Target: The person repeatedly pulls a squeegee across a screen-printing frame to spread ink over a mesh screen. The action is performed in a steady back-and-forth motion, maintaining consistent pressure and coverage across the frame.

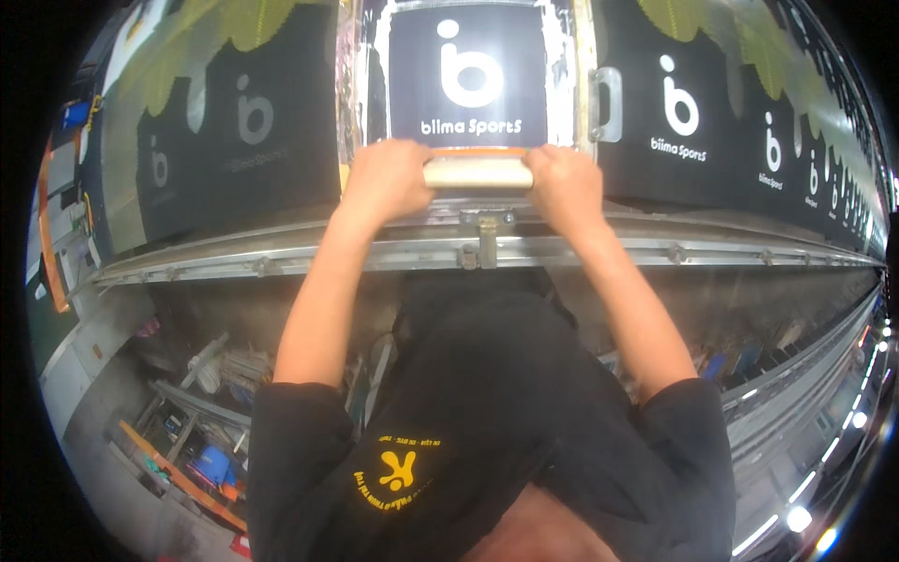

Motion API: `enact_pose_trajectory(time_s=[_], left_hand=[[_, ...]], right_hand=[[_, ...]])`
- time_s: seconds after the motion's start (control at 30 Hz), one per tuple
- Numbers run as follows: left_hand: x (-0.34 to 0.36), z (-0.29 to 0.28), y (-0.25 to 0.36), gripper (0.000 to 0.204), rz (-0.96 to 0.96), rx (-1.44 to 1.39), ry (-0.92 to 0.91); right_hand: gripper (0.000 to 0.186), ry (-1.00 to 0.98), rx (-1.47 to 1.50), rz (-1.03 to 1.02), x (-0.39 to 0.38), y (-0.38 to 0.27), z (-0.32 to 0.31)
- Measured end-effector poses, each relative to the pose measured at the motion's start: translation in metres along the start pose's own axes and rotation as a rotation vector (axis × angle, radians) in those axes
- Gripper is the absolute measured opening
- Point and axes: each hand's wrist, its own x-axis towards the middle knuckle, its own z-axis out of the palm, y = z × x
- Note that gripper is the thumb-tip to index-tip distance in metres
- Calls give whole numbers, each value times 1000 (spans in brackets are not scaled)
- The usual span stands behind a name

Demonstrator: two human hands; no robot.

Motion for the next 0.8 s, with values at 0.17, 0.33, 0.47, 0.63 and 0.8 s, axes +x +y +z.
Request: enact_pose_trajectory(time_s=[0.17,0.33,0.47,0.63,0.8], left_hand=[[-14,5,15,32,95,51,-35],[-14,33,28,40,147,-9,63],[38,-24,7,32,159,-38,-129],[127,-79,-23,25,148,-6,32],[234,-89,-73,22,184,88,22]], right_hand=[[52,106,550,94,-4,15,-38],[48,362,681,661,-1,87,-34],[49,326,764,756,11,121,-7],[47,323,781,832,48,126,1],[49,77,1132,1035,79,121,-3]])
